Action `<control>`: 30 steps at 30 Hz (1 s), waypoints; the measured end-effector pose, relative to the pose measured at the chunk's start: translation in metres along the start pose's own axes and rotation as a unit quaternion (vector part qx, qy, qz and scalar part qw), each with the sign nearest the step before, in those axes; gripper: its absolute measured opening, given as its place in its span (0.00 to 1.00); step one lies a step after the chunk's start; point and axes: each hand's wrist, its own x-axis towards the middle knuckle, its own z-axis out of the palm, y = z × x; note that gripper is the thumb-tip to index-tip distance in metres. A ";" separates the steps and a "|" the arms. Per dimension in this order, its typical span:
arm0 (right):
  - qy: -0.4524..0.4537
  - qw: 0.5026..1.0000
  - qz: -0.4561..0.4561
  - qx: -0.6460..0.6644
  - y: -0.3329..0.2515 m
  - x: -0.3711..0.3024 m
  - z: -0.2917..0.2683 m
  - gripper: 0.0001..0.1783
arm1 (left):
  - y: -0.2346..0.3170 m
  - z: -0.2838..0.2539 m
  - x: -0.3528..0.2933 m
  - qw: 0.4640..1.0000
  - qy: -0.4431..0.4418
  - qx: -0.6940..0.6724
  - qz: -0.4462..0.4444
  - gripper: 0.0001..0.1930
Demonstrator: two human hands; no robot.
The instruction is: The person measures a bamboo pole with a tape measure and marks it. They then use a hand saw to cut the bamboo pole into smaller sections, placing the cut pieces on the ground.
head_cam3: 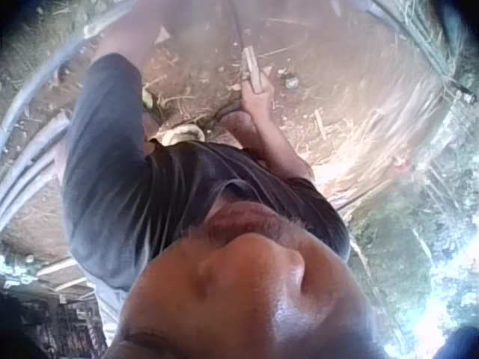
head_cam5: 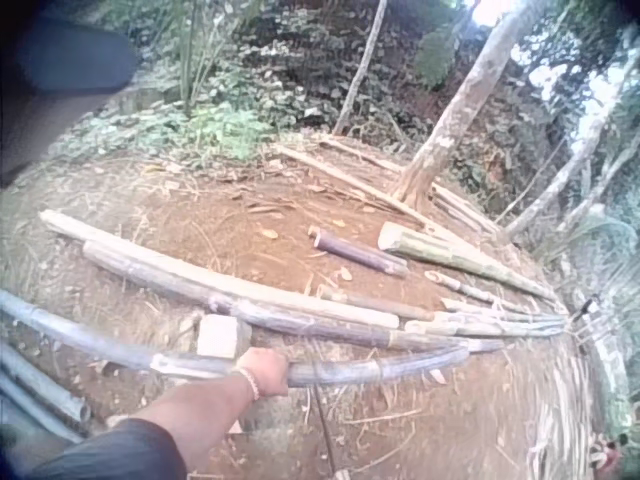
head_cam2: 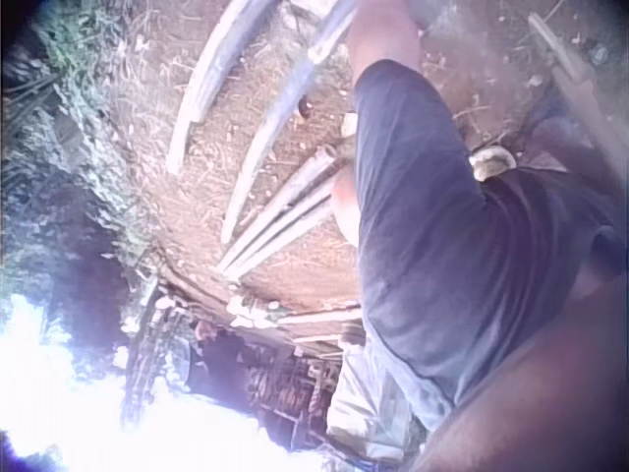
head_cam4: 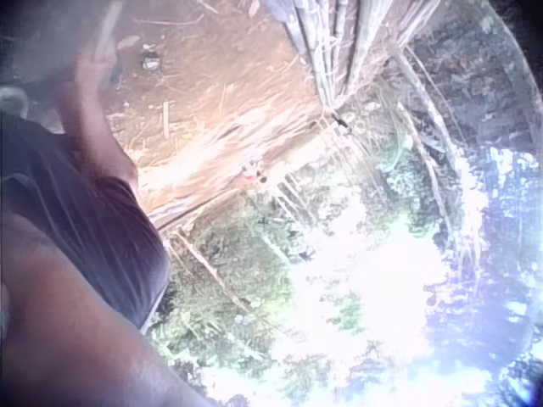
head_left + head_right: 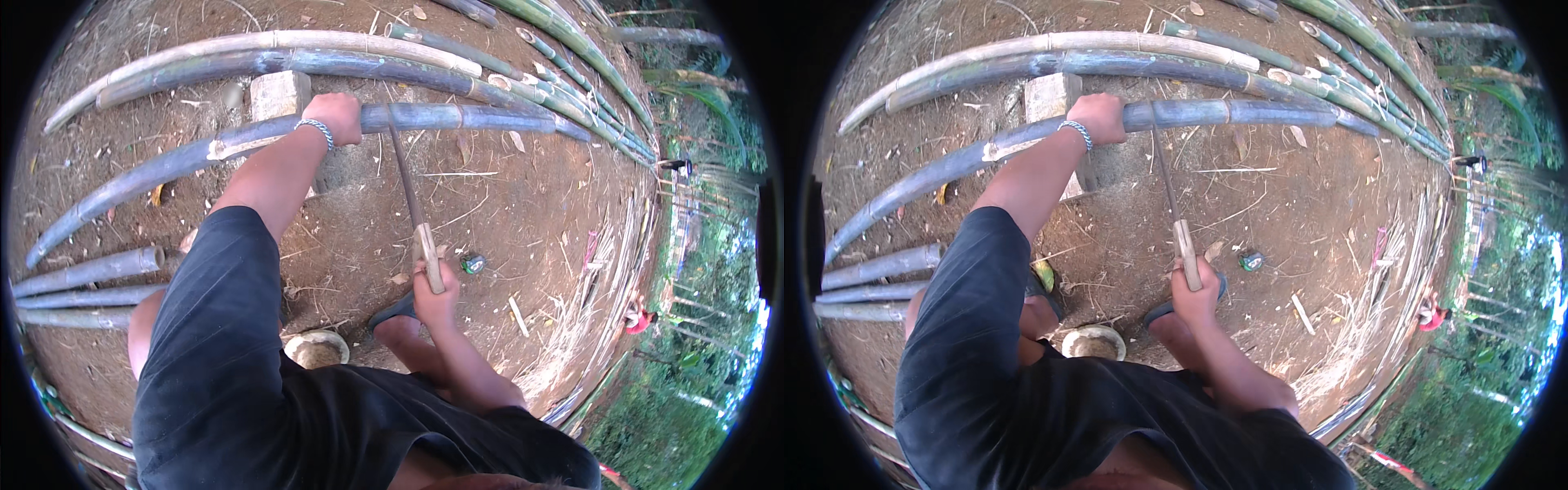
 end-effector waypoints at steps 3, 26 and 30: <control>-0.045 0.995 0.080 -0.028 -0.003 0.057 0.015 0.10 | 0.018 0.000 -0.001 0.999 -0.010 -0.014 0.029 0.25; -0.007 0.997 0.081 0.001 0.020 0.072 0.030 0.07 | 0.029 -0.004 0.012 0.997 -0.066 -0.032 0.039 0.30; 0.015 0.997 0.073 0.032 0.023 0.092 0.060 0.07 | 0.019 -0.001 0.008 0.997 -0.062 -0.029 0.046 0.29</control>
